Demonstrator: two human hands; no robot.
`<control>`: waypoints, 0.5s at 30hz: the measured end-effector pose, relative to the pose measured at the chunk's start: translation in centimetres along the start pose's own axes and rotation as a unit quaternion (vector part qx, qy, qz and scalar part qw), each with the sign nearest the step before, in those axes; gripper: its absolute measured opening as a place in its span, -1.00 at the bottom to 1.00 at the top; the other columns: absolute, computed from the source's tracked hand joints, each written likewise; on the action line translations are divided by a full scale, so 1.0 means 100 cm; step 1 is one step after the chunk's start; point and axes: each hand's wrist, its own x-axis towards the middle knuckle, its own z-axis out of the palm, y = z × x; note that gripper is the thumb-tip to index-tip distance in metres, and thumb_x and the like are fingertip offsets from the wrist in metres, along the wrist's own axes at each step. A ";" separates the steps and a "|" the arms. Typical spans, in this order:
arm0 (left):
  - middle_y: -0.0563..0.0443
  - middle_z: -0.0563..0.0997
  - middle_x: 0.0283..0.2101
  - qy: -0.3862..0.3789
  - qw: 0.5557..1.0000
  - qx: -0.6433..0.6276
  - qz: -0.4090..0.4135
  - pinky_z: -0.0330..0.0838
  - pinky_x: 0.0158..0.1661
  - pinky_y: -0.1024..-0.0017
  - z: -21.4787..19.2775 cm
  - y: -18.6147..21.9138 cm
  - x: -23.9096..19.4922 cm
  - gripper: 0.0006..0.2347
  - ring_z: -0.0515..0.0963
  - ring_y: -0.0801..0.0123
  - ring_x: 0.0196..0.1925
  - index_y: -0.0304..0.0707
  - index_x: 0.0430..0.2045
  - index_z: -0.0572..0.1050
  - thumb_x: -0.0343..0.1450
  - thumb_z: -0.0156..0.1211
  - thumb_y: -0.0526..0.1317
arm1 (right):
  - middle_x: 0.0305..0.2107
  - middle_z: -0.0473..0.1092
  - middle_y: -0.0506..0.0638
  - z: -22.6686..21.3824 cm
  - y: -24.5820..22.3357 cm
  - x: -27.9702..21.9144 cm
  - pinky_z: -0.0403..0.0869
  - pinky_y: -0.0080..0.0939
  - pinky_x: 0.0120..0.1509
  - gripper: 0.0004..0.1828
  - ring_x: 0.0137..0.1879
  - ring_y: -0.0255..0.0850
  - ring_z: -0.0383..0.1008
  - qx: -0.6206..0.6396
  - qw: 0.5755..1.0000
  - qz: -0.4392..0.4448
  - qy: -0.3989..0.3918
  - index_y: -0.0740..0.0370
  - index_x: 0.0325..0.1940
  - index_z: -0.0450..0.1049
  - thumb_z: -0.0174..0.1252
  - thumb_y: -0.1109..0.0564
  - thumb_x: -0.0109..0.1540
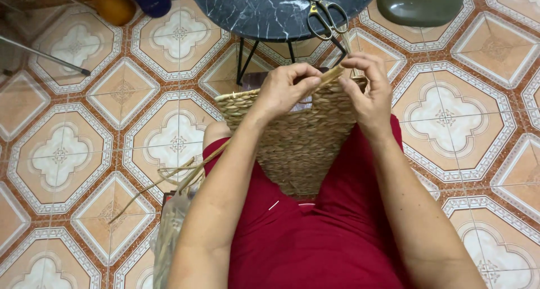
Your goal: Weaving and finishing a basket using dried plant fibers.
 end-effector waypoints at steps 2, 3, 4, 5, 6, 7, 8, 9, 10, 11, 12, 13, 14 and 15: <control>0.17 0.71 -0.32 -0.011 0.998 -0.054 0.023 0.53 -0.18 0.45 0.000 -0.015 0.005 -0.85 0.65 0.55 -0.26 -0.12 -0.19 0.65 0.44 0.25 -0.15 | -0.01 0.42 0.03 0.006 0.002 -0.012 0.45 -0.29 0.18 -0.84 0.10 -0.25 0.46 0.012 0.999 0.032 0.042 0.31 0.04 0.54 0.24 0.31 0.36; 0.19 0.70 -0.30 -0.021 0.993 -0.108 0.042 0.54 -0.16 0.46 0.000 -0.024 0.005 -0.85 0.61 0.59 -0.24 -0.14 -0.17 0.64 0.47 0.23 -0.17 | -0.12 0.43 -0.02 0.009 0.003 -0.020 0.51 -0.33 0.06 -0.92 -0.05 -0.32 0.51 0.026 0.994 0.067 0.081 0.30 -0.01 0.56 0.21 0.30 0.40; 0.19 0.70 -0.30 -0.021 0.993 -0.109 0.041 0.54 -0.16 0.46 -0.001 -0.015 0.002 -0.85 0.61 0.59 -0.24 -0.14 -0.17 0.64 0.47 0.23 -0.17 | -0.12 0.43 -0.02 0.011 -0.002 -0.022 0.51 -0.33 0.06 -0.92 -0.05 -0.32 0.51 0.025 0.994 0.068 0.081 0.30 -0.01 0.56 0.21 0.30 0.40; 0.20 0.68 -0.32 -0.031 0.996 -0.083 0.027 0.53 -0.19 0.45 -0.003 -0.006 0.000 -0.85 0.61 0.58 -0.26 -0.14 -0.18 0.65 0.45 0.25 -0.16 | -0.18 0.47 -0.02 0.013 -0.008 -0.021 0.50 -0.35 -0.02 -0.92 -0.11 -0.33 0.51 -0.026 0.997 0.058 0.053 0.31 -0.03 0.57 0.23 0.29 0.39; 0.20 0.67 -0.34 -0.040 0.997 -0.057 0.014 0.52 -0.22 0.44 -0.006 0.003 -0.002 -0.84 0.61 0.58 -0.29 -0.14 -0.20 0.66 0.44 0.28 -0.15 | -0.25 0.51 -0.03 0.015 -0.013 -0.021 0.48 -0.37 -0.11 -0.92 -0.18 -0.33 0.51 -0.078 0.995 0.048 0.026 0.32 -0.05 0.58 0.24 0.29 0.37; 0.20 0.67 -0.34 -0.038 0.997 -0.057 0.015 0.52 -0.22 0.44 -0.006 0.006 -0.002 -0.84 0.61 0.58 -0.29 -0.14 -0.20 0.66 0.44 0.28 -0.15 | -0.25 0.51 -0.03 0.016 -0.013 -0.017 0.48 -0.37 -0.11 -0.92 -0.18 -0.33 0.51 -0.078 0.996 0.046 0.026 0.32 -0.05 0.58 0.24 0.29 0.37; 0.20 0.67 -0.36 -0.045 0.997 -0.060 -0.002 0.51 -0.23 0.46 -0.007 0.009 -0.001 -0.84 0.61 0.59 -0.30 -0.14 -0.20 0.66 0.43 0.27 -0.15 | -0.29 0.52 -0.08 0.017 -0.012 -0.013 0.49 -0.40 -0.15 -0.91 -0.21 -0.38 0.51 -0.006 0.993 0.120 0.020 0.30 -0.07 0.58 0.23 0.27 0.35; 0.19 0.67 -0.38 -0.052 0.996 -0.064 -0.022 0.50 -0.23 0.48 -0.006 0.010 -0.004 -0.84 0.60 0.60 -0.32 -0.14 -0.20 0.66 0.43 0.27 -0.15 | -0.32 0.54 -0.13 0.018 -0.013 -0.012 0.50 -0.43 -0.19 -0.91 -0.24 -0.43 0.51 0.067 0.978 0.196 0.013 0.27 -0.08 0.58 0.22 0.25 0.33; 0.19 0.67 -0.38 -0.052 0.996 -0.064 -0.025 0.50 -0.23 0.48 -0.002 0.005 -0.007 -0.84 0.60 0.60 -0.32 -0.14 -0.20 0.66 0.43 0.27 -0.15 | -0.32 0.54 -0.13 0.020 -0.006 -0.016 0.50 -0.43 -0.19 -0.91 -0.24 -0.43 0.51 0.068 0.978 0.198 0.011 0.27 -0.08 0.58 0.22 0.25 0.33; 0.20 0.66 -0.37 -0.023 0.995 -0.096 -0.011 0.52 -0.25 0.50 0.000 0.002 -0.004 -0.85 0.61 0.61 -0.32 -0.18 -0.24 0.60 0.40 0.32 -0.18 | -0.31 0.53 -0.13 0.022 0.003 -0.015 0.48 -0.45 -0.18 -0.92 -0.25 -0.45 0.49 0.116 0.971 0.209 0.011 0.27 -0.09 0.56 0.22 0.26 0.34; 0.20 0.65 -0.36 0.007 0.992 -0.127 0.003 0.55 -0.26 0.51 0.003 -0.001 -0.002 -0.83 0.62 0.61 -0.32 -0.21 -0.28 0.54 0.36 0.36 -0.21 | -0.31 0.51 -0.13 0.023 0.011 -0.013 0.45 -0.47 -0.18 -0.94 -0.25 -0.47 0.46 0.163 0.962 0.219 0.010 0.26 -0.10 0.55 0.21 0.27 0.34; 0.20 0.65 -0.36 0.007 0.992 -0.127 0.003 0.55 -0.26 0.51 0.002 -0.001 -0.003 -0.83 0.62 0.61 -0.32 -0.21 -0.28 0.54 0.36 0.36 -0.21 | -0.31 0.51 -0.13 0.023 0.010 -0.011 0.45 -0.47 -0.18 -0.94 -0.25 -0.47 0.46 0.163 0.962 0.219 0.010 0.26 -0.10 0.55 0.21 0.27 0.34; 0.17 0.63 -0.35 0.006 0.992 -0.122 0.011 0.54 -0.25 0.51 0.001 -0.001 -0.003 -0.84 0.61 0.60 -0.30 -0.22 -0.29 0.53 0.37 0.37 -0.23 | -0.34 0.52 -0.11 0.024 0.010 -0.009 0.45 -0.46 -0.23 -0.96 -0.29 -0.46 0.49 0.157 0.959 0.236 0.004 0.27 -0.13 0.52 0.20 0.26 0.33; 0.15 0.61 -0.34 0.003 0.993 -0.117 0.019 0.53 -0.23 0.51 0.001 -0.002 -0.004 -0.85 0.60 0.59 -0.28 -0.23 -0.31 0.52 0.38 0.38 -0.25 | -0.36 0.53 -0.10 0.024 0.011 -0.008 0.45 -0.46 -0.28 -0.96 -0.33 -0.45 0.51 0.151 0.955 0.255 -0.001 0.27 -0.16 0.49 0.19 0.25 0.32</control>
